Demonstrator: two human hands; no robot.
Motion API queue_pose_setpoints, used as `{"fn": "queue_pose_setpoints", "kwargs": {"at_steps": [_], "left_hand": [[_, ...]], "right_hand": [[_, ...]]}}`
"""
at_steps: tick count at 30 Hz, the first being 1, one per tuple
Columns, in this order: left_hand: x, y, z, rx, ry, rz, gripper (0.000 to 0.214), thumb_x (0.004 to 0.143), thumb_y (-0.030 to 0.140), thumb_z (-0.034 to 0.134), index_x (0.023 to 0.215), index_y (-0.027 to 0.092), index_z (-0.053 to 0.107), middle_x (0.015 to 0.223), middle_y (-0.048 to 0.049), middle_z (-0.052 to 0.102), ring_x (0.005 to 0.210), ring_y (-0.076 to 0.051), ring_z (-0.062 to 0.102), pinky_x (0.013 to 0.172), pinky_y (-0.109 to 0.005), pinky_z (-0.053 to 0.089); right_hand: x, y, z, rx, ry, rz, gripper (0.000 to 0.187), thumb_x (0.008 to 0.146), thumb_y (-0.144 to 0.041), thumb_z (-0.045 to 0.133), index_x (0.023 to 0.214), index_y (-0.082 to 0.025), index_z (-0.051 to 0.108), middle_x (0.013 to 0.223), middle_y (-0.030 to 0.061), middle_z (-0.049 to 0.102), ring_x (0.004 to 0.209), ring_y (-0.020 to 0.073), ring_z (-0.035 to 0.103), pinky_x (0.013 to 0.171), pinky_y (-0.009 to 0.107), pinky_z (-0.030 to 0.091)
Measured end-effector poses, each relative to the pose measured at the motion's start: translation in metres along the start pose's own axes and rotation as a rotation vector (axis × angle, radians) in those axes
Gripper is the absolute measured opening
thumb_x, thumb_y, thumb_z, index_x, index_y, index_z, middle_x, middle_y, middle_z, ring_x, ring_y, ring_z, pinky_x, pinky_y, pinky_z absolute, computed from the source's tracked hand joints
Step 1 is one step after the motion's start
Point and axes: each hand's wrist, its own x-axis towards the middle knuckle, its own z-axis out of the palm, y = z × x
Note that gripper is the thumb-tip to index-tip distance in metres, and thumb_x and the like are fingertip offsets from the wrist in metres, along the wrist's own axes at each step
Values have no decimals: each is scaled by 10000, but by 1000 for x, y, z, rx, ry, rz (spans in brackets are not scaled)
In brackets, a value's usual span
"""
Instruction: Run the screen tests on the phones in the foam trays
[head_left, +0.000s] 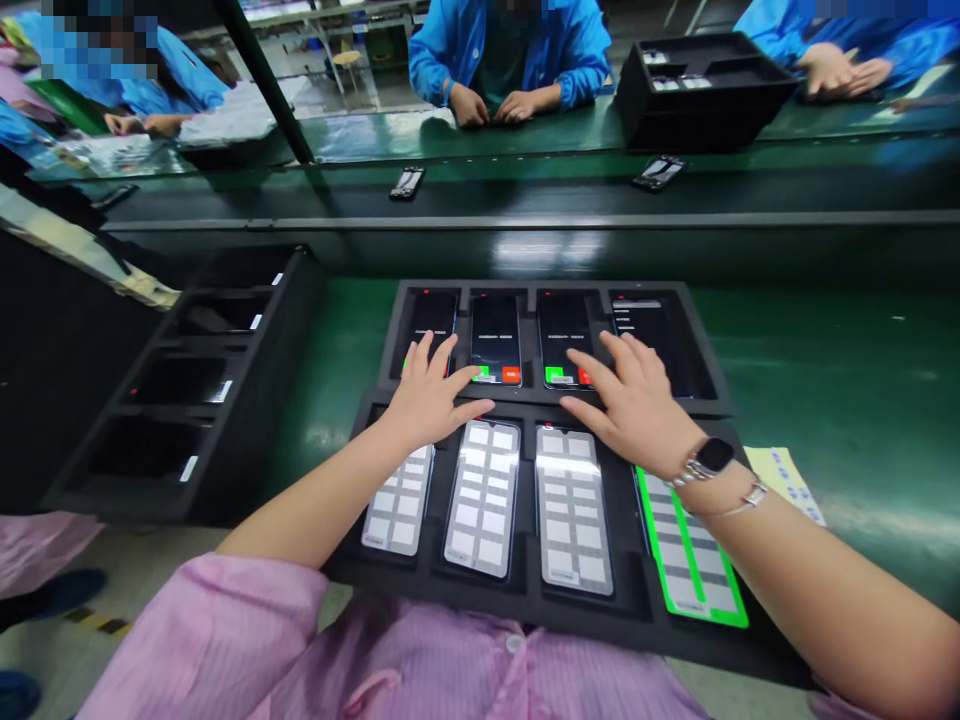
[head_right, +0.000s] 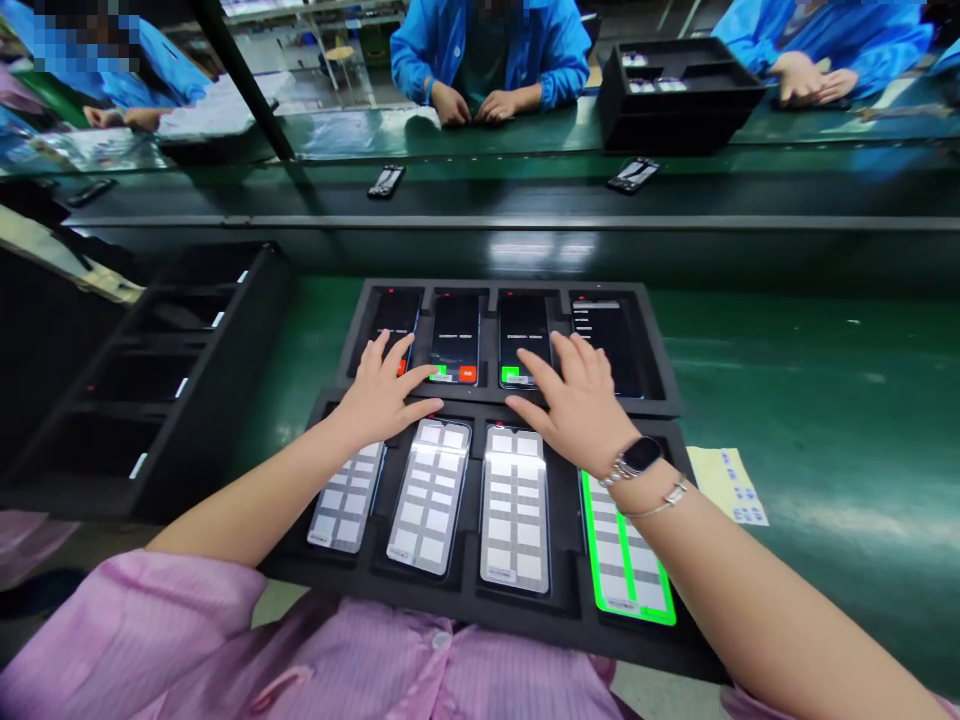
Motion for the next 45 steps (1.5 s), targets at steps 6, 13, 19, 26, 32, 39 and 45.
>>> {"fn": "queue_pose_setpoints", "kwargs": {"at_steps": [6,13,19,26,32,39,45], "left_hand": [[-36,-29,-23,46,150,-131,708,983,665,621,1564,271,530,1709,-147,382,1624,-443,219,1309,-711,170],[-54,-58,-15,143,28,-252,615,1018,611,554,1536,278,565,1683,-154,424,1579,-451,325,1273,-750,211],[-39,-48,-22,122,68,-220,648,1009,643,567,1551,287,553,1663,-167,423,1574,-440,320,1280,-730,217],[32,-13,-21,51,70,-2,559,1017,603,601,1492,308,613,1665,-111,429,1624,-416,217,1333,-674,125],[50,-9,-1,44,59,-13,588,1017,605,608,1509,283,610,1708,-131,363,1643,-446,151,1330,-699,87],[50,-12,3,24,69,-44,682,1008,681,562,1556,275,552,1723,-142,329,1652,-444,111,1329,-706,52],[50,-11,3,14,83,-62,725,999,712,547,1566,259,533,1721,-147,333,1654,-448,93,1336,-694,27]], "right_hand": [[-21,22,-31,41,149,44,691,1055,-590,466,1606,-175,430,1611,265,388,1550,463,329,1272,675,297],[-30,32,-24,60,131,108,797,1030,-690,449,1600,-134,418,1541,314,449,1520,469,376,1255,678,319],[-19,16,-18,87,63,-3,735,1036,-640,469,1573,-138,457,1566,272,482,1534,463,367,1257,679,327],[20,10,5,135,-44,-68,684,1024,-560,504,1581,-167,452,1546,207,565,1513,433,423,1241,714,320],[26,17,17,159,-31,-4,711,1014,-602,506,1531,-116,480,1518,238,575,1514,430,427,1250,684,339],[28,19,23,191,-17,-17,725,994,-620,545,1532,-141,465,1532,230,569,1534,436,405,1272,718,272],[33,19,26,169,-53,-14,773,1001,-683,491,1504,-97,488,1479,253,604,1522,451,422,1268,744,250]]}}
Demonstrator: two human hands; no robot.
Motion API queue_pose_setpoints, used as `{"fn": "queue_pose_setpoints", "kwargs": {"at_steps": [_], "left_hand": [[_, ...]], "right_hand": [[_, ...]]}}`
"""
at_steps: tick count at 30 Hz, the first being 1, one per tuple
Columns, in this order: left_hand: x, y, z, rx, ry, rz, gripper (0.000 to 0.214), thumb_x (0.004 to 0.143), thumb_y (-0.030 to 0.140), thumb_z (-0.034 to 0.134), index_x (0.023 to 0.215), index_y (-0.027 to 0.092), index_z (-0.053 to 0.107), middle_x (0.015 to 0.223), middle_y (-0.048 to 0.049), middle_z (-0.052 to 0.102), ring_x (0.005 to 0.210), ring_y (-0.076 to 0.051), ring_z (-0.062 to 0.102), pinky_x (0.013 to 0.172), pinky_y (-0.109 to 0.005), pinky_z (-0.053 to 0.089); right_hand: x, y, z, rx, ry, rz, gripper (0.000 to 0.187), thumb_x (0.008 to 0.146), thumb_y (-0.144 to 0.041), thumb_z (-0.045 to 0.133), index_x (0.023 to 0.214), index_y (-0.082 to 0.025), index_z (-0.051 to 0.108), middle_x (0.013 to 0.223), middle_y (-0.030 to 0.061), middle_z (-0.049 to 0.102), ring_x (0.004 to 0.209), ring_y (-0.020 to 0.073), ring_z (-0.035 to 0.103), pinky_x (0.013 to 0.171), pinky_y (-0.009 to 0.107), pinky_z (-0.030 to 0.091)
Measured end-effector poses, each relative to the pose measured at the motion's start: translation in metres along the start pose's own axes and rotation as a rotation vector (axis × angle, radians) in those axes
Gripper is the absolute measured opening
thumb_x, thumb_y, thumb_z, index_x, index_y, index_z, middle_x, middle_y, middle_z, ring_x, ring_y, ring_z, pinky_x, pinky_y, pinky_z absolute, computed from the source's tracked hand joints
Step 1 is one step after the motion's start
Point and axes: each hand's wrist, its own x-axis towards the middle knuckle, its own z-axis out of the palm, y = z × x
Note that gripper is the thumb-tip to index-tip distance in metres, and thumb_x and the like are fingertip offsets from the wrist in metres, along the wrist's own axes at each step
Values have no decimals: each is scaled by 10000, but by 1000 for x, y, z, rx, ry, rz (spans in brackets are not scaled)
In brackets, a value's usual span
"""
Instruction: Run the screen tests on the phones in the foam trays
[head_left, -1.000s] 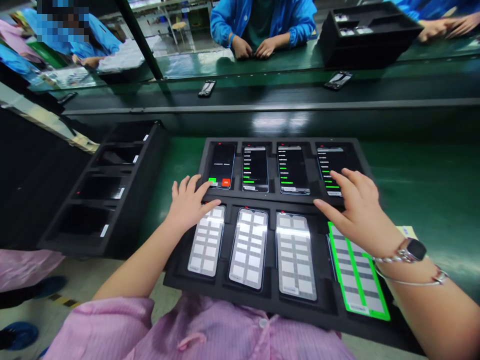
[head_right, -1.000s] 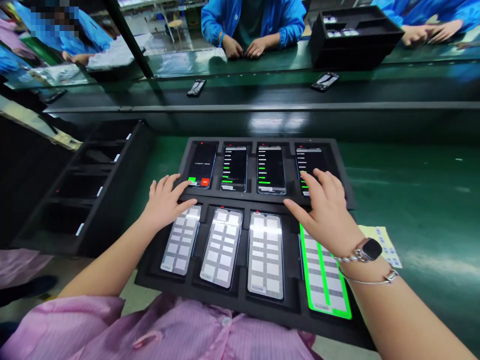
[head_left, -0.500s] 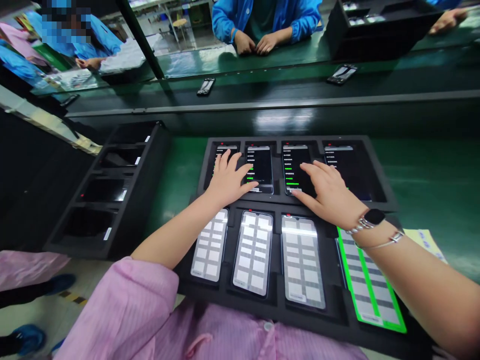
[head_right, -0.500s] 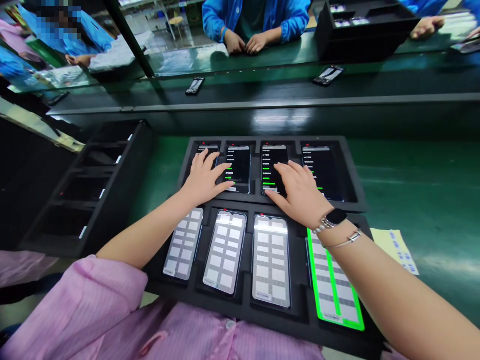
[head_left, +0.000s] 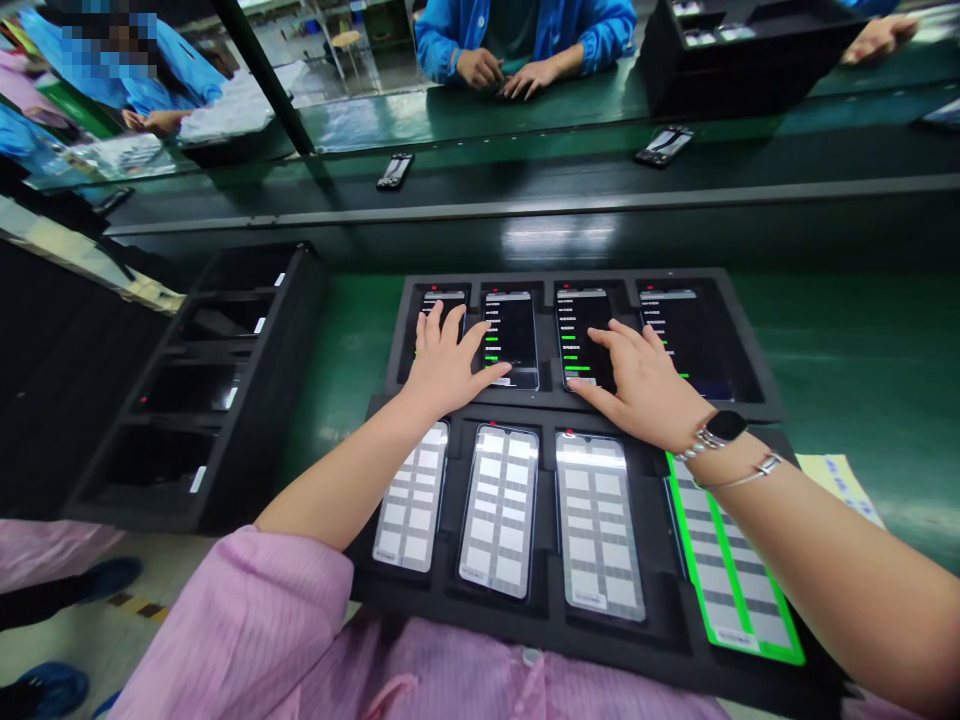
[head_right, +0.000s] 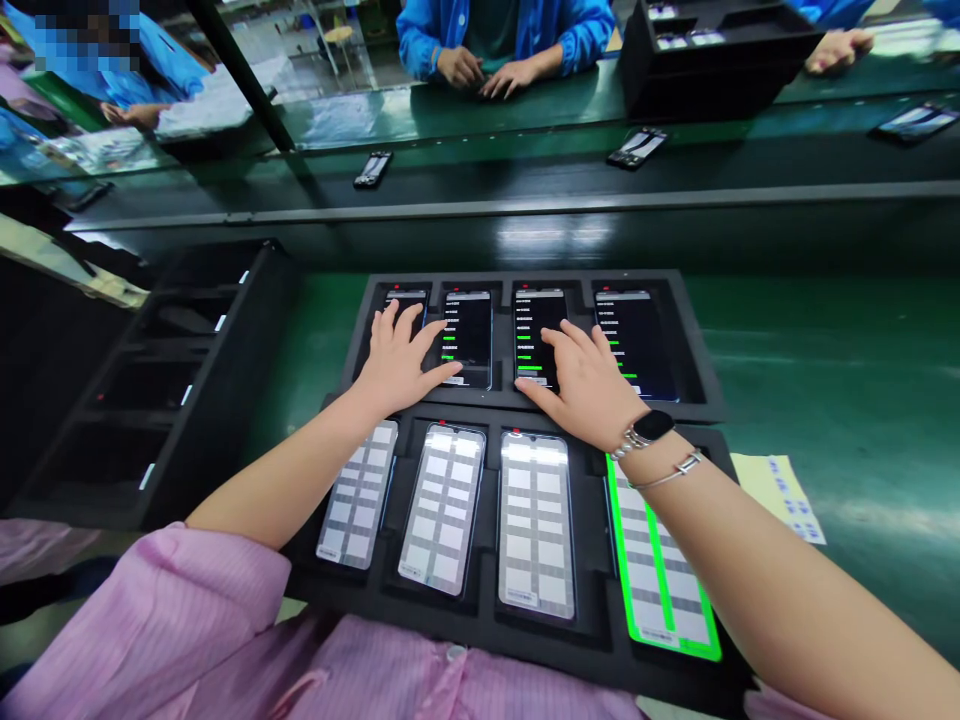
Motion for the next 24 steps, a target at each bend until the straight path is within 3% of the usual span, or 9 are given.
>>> {"fn": "queue_pose_setpoints", "kwargs": {"at_steps": [10,15,24], "left_hand": [[4,1,-2,-5,15,-8,790,971,755,559,1563,234,526,1729,-156,319,1656,-450,81,1340,-687,32],[8,3,-4,14,3,3,790,969,743,583,1571,233,537,1724,-164,325,1654,-454,89,1341,-682,16],[8,4,-4,-11,-1,-1,698,966,725,616,1528,312,594,1740,-125,307,1656,-455,85,1336,-679,30]], "right_hand": [[-2,0,2,-12,3,-8,776,1010,-708,447,1437,-66,530,1399,277,637,1482,453,469,1258,733,275],[-4,-2,-1,12,114,12,720,999,-676,505,1429,-98,520,1474,273,581,1489,449,457,1246,684,338],[-8,-5,-20,7,182,85,645,969,-532,582,1463,-132,480,1476,254,587,1491,446,464,1250,737,285]]}}
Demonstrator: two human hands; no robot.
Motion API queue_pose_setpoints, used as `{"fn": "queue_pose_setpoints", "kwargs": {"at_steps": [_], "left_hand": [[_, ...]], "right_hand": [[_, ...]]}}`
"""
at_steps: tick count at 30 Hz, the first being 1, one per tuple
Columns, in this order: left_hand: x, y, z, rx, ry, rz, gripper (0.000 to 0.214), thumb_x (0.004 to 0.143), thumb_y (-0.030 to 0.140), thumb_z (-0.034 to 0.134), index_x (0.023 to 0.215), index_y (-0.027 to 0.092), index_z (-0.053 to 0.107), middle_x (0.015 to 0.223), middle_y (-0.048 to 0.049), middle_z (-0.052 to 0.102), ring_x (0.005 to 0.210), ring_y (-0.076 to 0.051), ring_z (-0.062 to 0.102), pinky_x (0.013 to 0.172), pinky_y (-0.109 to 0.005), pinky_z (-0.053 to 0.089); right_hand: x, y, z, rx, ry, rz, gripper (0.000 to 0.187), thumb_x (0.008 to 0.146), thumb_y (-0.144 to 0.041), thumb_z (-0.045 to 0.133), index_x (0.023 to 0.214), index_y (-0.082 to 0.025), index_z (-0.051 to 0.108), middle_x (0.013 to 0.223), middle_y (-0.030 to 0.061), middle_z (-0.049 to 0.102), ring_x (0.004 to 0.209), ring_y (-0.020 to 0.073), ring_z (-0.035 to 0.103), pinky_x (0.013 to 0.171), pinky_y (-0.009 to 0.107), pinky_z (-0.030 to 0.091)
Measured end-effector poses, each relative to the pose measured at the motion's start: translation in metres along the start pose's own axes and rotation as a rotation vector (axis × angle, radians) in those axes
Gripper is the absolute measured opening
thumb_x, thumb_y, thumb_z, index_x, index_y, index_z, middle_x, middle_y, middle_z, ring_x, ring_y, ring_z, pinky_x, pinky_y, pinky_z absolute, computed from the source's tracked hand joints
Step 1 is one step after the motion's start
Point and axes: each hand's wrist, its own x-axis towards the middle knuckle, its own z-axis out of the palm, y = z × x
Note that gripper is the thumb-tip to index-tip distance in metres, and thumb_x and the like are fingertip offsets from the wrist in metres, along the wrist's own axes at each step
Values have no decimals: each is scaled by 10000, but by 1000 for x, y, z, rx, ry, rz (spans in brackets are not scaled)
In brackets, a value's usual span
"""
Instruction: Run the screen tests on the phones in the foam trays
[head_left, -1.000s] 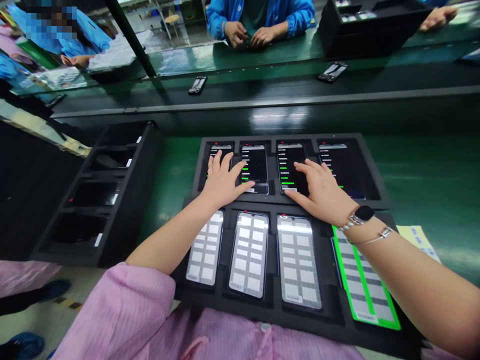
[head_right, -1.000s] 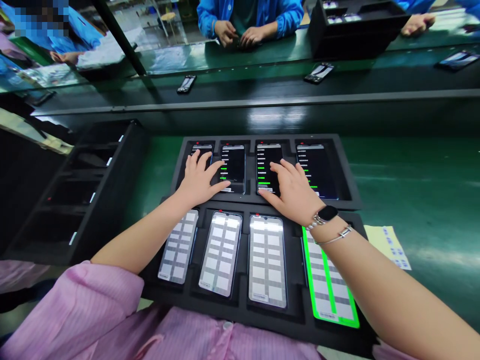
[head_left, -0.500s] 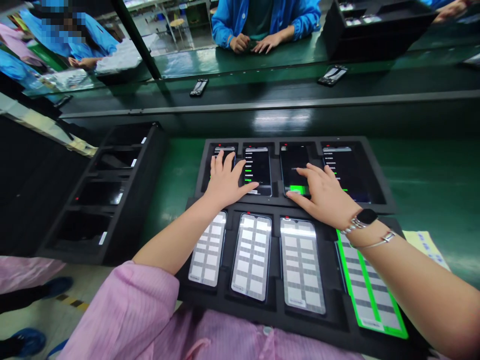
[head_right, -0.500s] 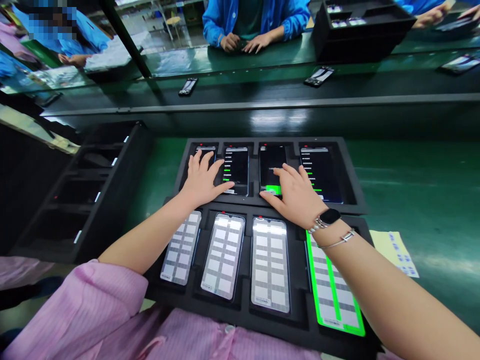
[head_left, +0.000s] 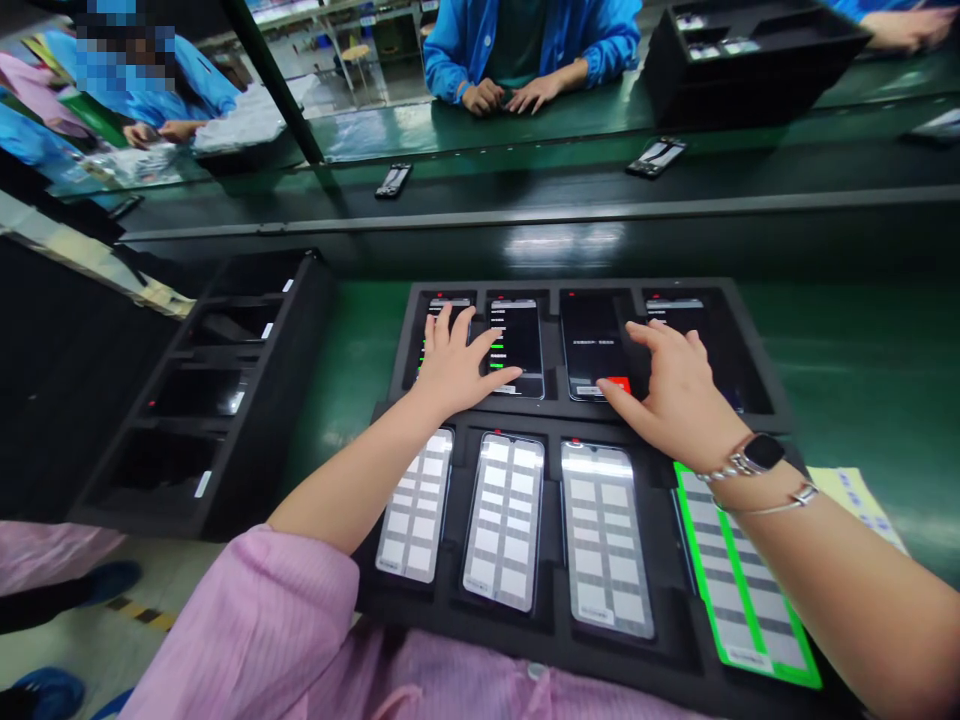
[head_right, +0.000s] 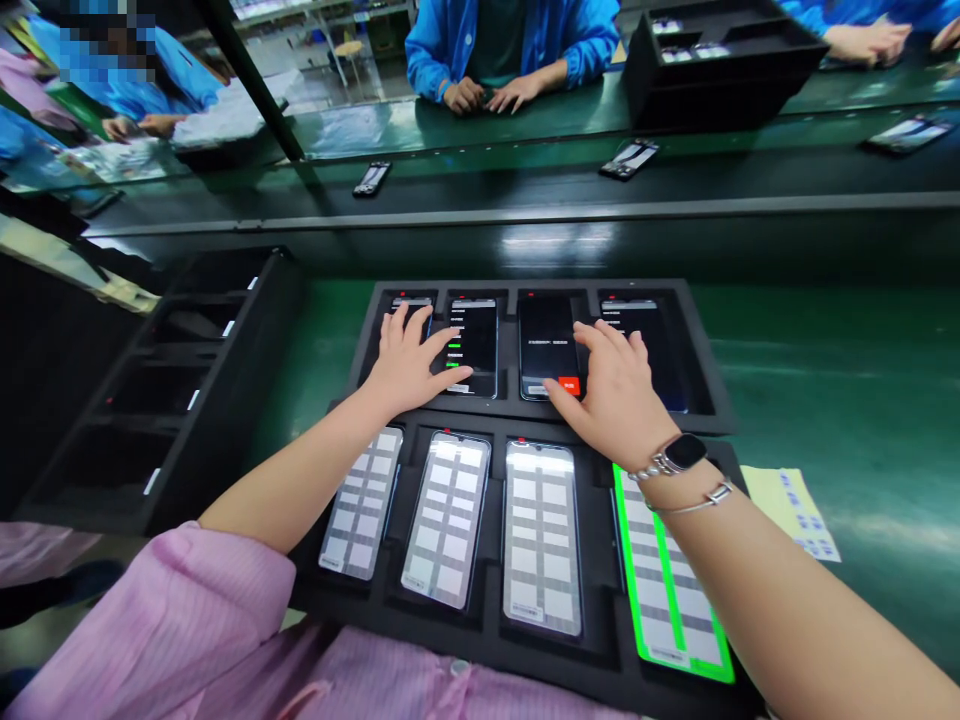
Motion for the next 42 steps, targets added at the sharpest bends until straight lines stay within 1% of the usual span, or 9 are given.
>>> {"fn": "queue_pose_setpoints", "kwargs": {"at_steps": [4,7,11,14,18,23,28,38,42], "left_hand": [[-12,-14,-17,1,130,-41,831,927,710,683,1606,285,465,1731,-141,323,1644,-458,141,1321,-701,104],[-23,-37,-25,-1,147,-148,847,940,681,665,1623,252,409,1729,-188,315,1626,-468,214,1294,-734,161],[-33,-64,-16,-108,64,-276,882,957,629,640,1642,166,334,1726,-258,296,1616,-441,280,1272,-676,304],[-36,-72,-8,-224,31,-294,857,967,598,624,1636,154,322,1708,-234,356,1585,-393,374,1238,-575,423],[-37,-71,-8,-250,67,-324,861,936,561,690,1622,174,343,1691,-206,400,1533,-376,462,1215,-523,468],[-37,-65,-13,-211,64,-322,824,935,509,730,1588,152,377,1662,-208,443,1549,-344,444,1247,-476,433],[-34,-65,-15,-188,4,-326,821,956,589,693,1596,183,378,1693,-191,392,1558,-356,421,1242,-504,426],[-30,-60,-19,-162,-40,-357,825,933,684,675,1619,319,398,1633,-170,407,1498,-417,443,1191,-550,449],[-30,-60,-19,-167,-45,-364,828,929,698,667,1623,340,391,1625,-177,406,1514,-425,415,1189,-562,445]], "right_hand": [[-9,20,-25,-45,44,97,590,968,-472,564,1450,-145,471,1438,247,615,1418,392,554,1286,699,240],[-19,41,-38,-50,39,170,520,948,-457,569,1373,-168,494,1372,226,666,1339,377,613,1283,709,223],[-28,60,-36,-50,31,215,531,930,-497,588,1343,-175,505,1357,219,676,1328,393,619,1263,721,262],[-26,63,-28,-46,17,197,584,937,-534,603,1395,-187,498,1404,206,649,1379,386,584,1268,701,275],[-20,60,-23,-85,-15,163,644,955,-568,571,1436,-145,509,1410,238,626,1398,415,557,1247,702,306],[-18,68,-18,-174,69,127,787,946,-650,496,1446,-43,526,1399,310,605,1394,467,540,1212,668,373],[-14,79,-6,-185,3,171,809,919,-738,399,1357,-87,593,1270,285,676,1264,465,629,1209,700,350],[-12,62,-18,-140,108,92,965,908,-820,409,1397,-6,580,1298,324,645,1312,513,602,1150,689,451],[-12,50,-20,-116,112,64,925,923,-793,430,1413,-20,569,1299,317,641,1323,503,591,1158,665,457]]}}
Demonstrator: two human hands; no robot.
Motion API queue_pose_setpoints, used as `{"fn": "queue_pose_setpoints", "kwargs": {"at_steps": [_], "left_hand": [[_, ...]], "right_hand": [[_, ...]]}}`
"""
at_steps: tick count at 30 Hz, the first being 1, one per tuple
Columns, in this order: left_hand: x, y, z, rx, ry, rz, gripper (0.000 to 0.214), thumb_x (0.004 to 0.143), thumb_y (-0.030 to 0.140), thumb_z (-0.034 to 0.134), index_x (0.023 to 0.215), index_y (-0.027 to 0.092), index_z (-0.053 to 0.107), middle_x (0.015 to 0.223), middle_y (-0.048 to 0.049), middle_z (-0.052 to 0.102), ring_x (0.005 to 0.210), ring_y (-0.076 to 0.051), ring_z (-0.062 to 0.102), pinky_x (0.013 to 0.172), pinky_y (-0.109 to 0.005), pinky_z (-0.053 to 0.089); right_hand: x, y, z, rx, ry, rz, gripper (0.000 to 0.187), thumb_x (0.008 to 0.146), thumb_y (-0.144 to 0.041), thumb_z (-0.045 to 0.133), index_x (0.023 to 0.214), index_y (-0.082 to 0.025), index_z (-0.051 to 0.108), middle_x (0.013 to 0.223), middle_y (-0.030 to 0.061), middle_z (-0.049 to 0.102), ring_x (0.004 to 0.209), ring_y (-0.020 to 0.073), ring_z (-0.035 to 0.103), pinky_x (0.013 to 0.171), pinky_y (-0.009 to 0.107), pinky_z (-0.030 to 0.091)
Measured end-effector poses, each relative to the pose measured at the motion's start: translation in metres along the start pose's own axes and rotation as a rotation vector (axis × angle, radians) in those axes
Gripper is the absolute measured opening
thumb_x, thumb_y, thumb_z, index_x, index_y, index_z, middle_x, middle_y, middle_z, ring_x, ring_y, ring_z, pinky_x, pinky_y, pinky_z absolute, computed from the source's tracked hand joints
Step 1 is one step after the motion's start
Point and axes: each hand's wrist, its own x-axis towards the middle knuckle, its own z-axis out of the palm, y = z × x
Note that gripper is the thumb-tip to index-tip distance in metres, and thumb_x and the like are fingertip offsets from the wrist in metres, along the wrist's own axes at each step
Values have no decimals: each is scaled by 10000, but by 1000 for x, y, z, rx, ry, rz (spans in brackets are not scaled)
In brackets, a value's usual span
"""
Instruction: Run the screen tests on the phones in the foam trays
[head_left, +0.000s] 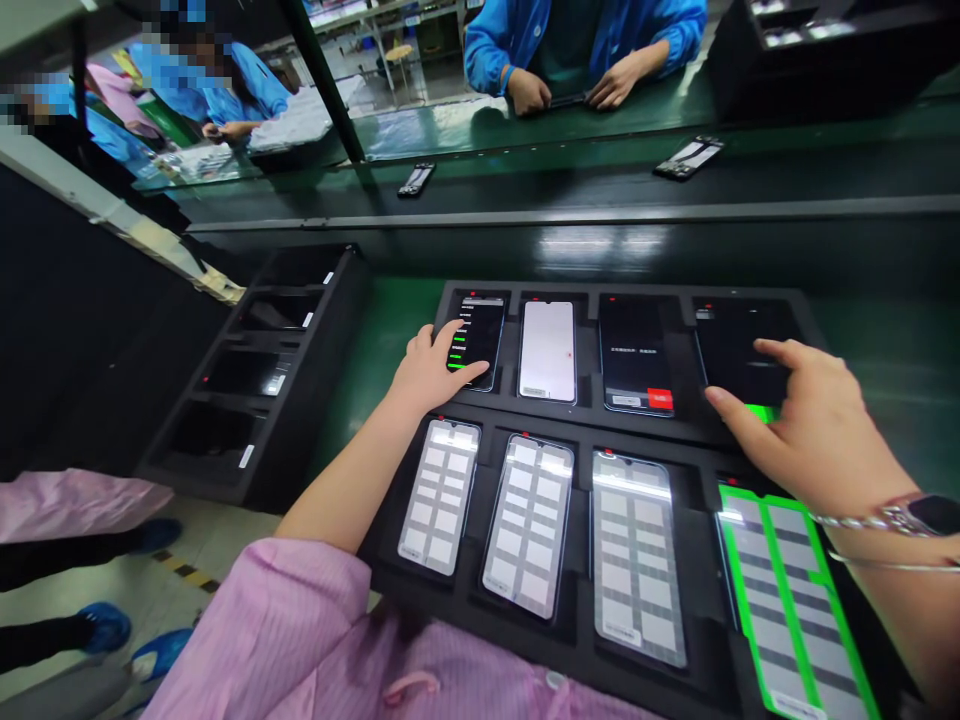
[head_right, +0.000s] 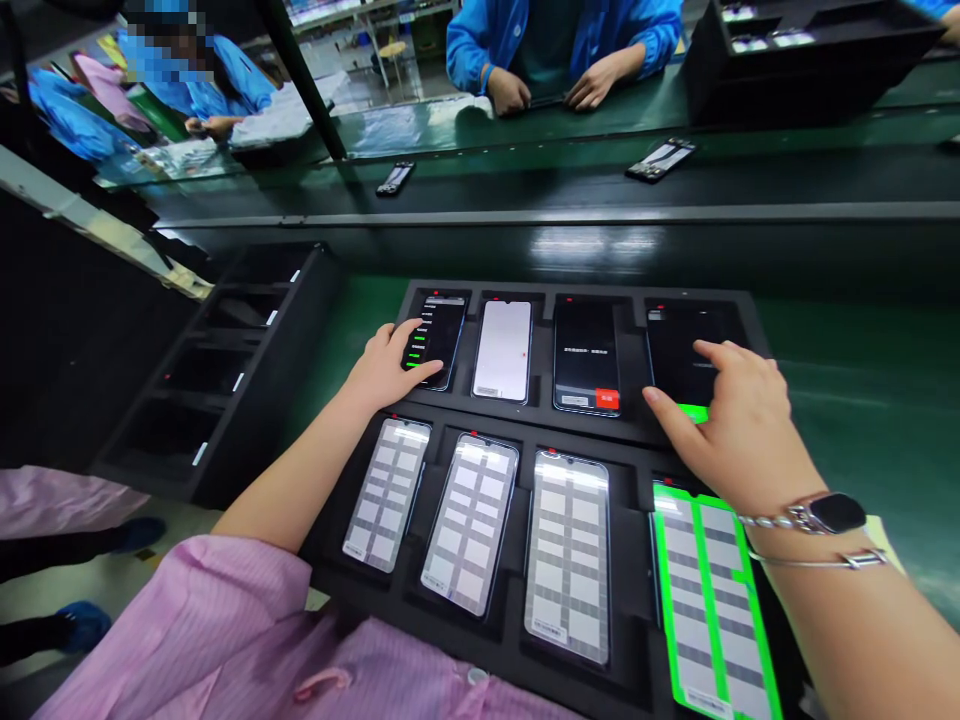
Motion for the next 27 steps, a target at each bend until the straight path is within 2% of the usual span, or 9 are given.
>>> {"fn": "queue_pose_setpoints", "kwargs": {"at_steps": [4,9,12,15,18,22,27], "left_hand": [[1,-2,2,-21,7,14,807,929,691,666,1614,357,400,1608,-171,423,1498,-430,428,1180,-585,447],[3,-5,5,11,22,12,726,915,715,665,1537,370,524,1607,-161,430,1492,-455,427,1172,-606,449],[3,-7,6,-8,35,22,823,909,700,679,1610,353,423,1600,-175,449,1492,-444,437,1169,-602,456],[3,-8,6,-42,46,43,910,920,650,686,1663,275,318,1619,-196,451,1522,-426,413,1200,-589,431],[2,-8,5,-60,48,48,897,932,605,685,1658,223,320,1641,-200,445,1535,-418,410,1223,-577,411],[-2,-5,3,-54,80,46,863,949,582,670,1648,214,322,1646,-198,449,1521,-412,444,1216,-578,425],[-16,-6,6,39,164,143,842,953,566,668,1628,164,364,1661,-225,410,1537,-429,404,1247,-584,385]], "right_hand": [[-2,-10,-1,25,-10,-7,801,937,-698,496,1458,-91,535,1344,288,621,1362,469,562,1202,635,423],[-5,-13,-2,61,-27,-17,745,939,-647,532,1459,-114,508,1350,275,611,1375,459,540,1198,660,416],[-6,-12,-4,74,-38,13,708,934,-611,551,1441,-119,509,1355,267,617,1368,448,550,1196,659,417],[-8,-8,-6,65,-56,44,683,940,-573,540,1442,-110,501,1381,281,613,1366,434,557,1189,633,429],[-9,-3,-9,51,-65,105,686,925,-538,542,1443,-90,504,1414,299,600,1370,434,551,1194,605,418],[-13,2,-16,65,-54,220,648,908,-490,564,1435,-116,517,1426,286,611,1371,430,543,1188,600,412],[-30,8,-25,54,-16,232,545,925,-372,496,1423,-154,521,1374,242,662,1316,374,608,1154,578,469]]}}
